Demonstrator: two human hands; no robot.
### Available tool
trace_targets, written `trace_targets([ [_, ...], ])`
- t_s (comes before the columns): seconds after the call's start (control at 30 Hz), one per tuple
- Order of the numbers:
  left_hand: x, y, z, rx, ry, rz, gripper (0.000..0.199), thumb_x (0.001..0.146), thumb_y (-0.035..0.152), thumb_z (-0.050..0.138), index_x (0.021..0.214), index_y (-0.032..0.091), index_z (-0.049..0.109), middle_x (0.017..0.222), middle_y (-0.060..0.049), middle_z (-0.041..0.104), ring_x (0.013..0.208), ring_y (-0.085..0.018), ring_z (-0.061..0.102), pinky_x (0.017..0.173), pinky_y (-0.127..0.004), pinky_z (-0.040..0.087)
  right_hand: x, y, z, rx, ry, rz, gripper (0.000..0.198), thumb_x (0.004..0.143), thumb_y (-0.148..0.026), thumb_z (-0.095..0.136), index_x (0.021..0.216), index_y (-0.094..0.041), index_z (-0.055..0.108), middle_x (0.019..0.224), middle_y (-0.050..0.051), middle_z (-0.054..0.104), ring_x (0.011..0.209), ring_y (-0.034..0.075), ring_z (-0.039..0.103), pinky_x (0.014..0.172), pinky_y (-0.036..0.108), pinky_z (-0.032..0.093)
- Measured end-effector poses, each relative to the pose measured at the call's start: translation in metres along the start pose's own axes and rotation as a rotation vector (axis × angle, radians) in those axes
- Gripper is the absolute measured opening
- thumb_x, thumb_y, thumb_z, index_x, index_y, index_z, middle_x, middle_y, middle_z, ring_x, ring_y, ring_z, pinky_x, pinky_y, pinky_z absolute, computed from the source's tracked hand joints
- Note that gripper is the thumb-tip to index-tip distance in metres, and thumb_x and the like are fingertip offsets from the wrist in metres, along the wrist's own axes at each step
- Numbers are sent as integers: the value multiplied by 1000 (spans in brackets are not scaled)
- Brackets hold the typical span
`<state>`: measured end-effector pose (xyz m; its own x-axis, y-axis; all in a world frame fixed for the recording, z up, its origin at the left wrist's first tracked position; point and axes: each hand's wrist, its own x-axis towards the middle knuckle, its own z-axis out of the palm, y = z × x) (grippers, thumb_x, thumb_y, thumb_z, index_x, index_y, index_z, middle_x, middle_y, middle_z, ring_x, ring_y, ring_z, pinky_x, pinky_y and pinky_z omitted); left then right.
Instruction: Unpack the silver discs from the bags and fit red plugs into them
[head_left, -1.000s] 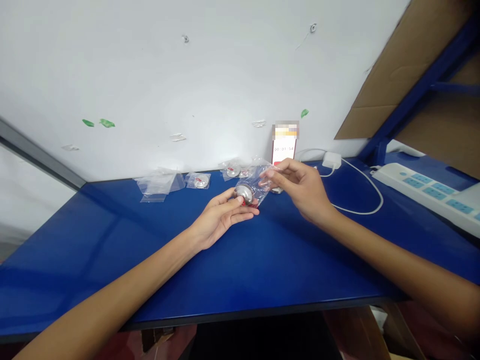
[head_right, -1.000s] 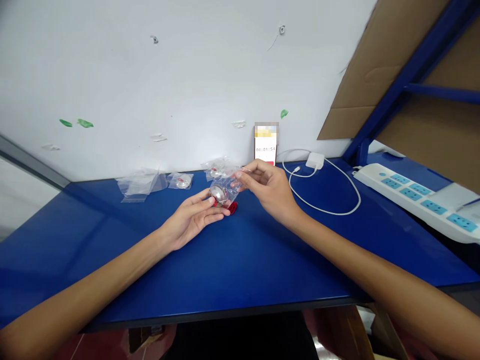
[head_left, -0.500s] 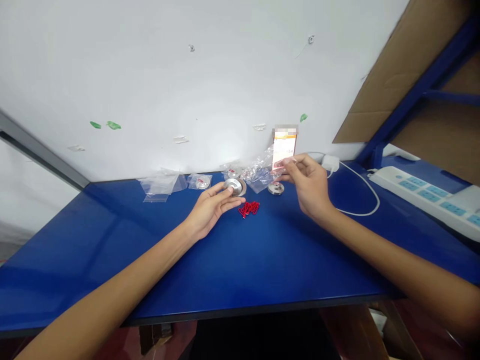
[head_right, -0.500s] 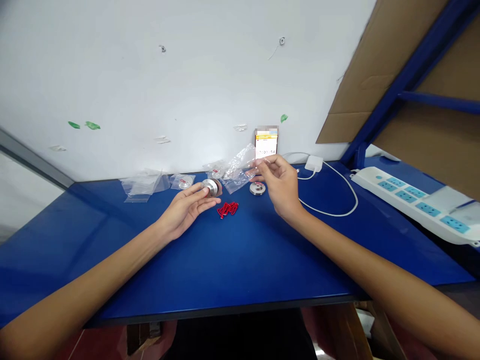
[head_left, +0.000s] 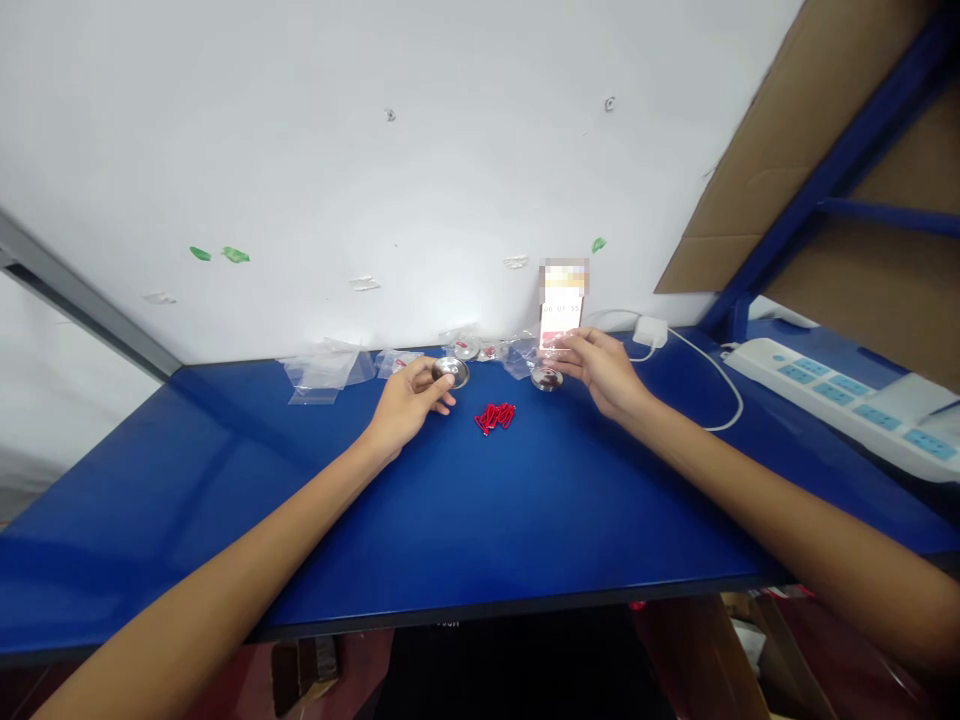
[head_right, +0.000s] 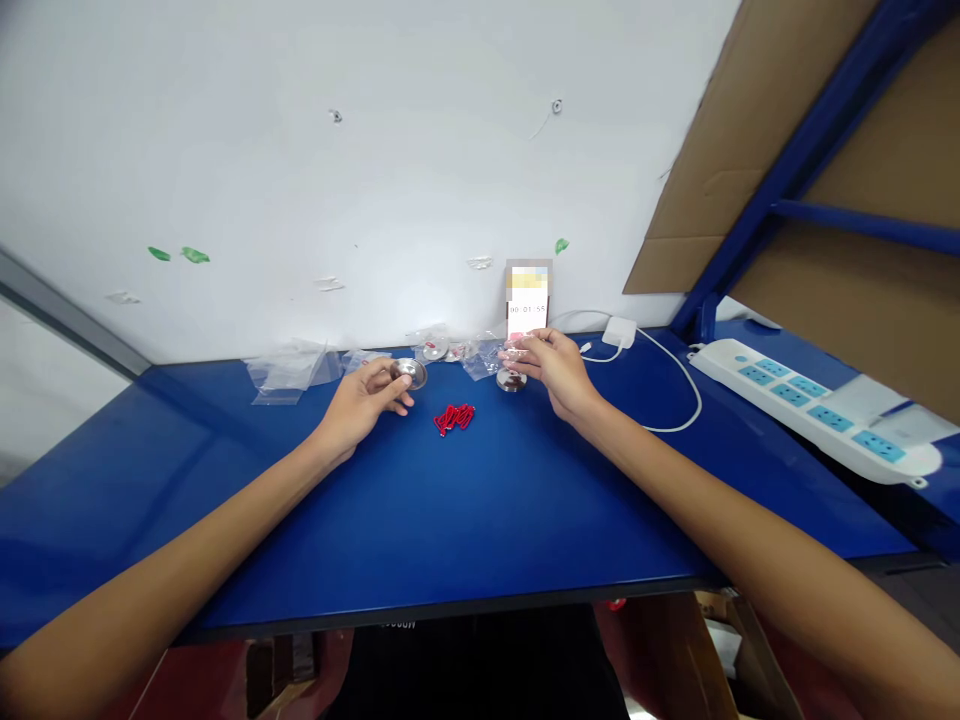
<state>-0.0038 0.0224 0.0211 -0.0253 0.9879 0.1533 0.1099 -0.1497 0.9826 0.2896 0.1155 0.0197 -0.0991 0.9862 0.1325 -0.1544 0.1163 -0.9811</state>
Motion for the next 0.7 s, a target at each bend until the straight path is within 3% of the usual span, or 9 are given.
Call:
trace_targets([
  [0.17,3,-8,0,120,-43,16,30,95,45,79,104,18,70,83,-5,74,74,-18,71,66,-28,58,3,-12,9,116,27,25,19,87,-25,80,88,-23,61,98,6,79,90,21,82,91,37,70],
  [0.3,4,-17,0,169,-84,50,27,96,42,76,107,19,70,80,-3,74,71,-17,72,66,-28,57,14,-29,49,103,-29,-18,20,88,-20,78,87,-23,58,88,3,75,86,20,81,87,36,71],
  [0.4,4,-23,1,206,-87,80,24,96,36,75,112,19,71,83,-3,76,70,-17,72,68,-28,57,22,-44,107,97,-164,-55,22,92,-20,76,94,-25,55,89,1,75,82,18,81,83,35,70],
  [0.57,6,-30,-1,248,-96,124,20,97,34,74,112,20,71,85,-2,77,71,-17,74,68,-28,56,40,-56,229,60,-435,-19,25,95,-8,67,100,-24,49,82,-3,73,76,16,79,81,33,69],
  [0.7,7,-30,-4,265,-105,155,23,97,34,74,115,20,72,78,0,73,68,-18,73,68,-28,56,68,-42,303,-275,-509,-86,31,91,-5,68,103,-24,48,86,0,73,82,20,79,81,36,67],
])
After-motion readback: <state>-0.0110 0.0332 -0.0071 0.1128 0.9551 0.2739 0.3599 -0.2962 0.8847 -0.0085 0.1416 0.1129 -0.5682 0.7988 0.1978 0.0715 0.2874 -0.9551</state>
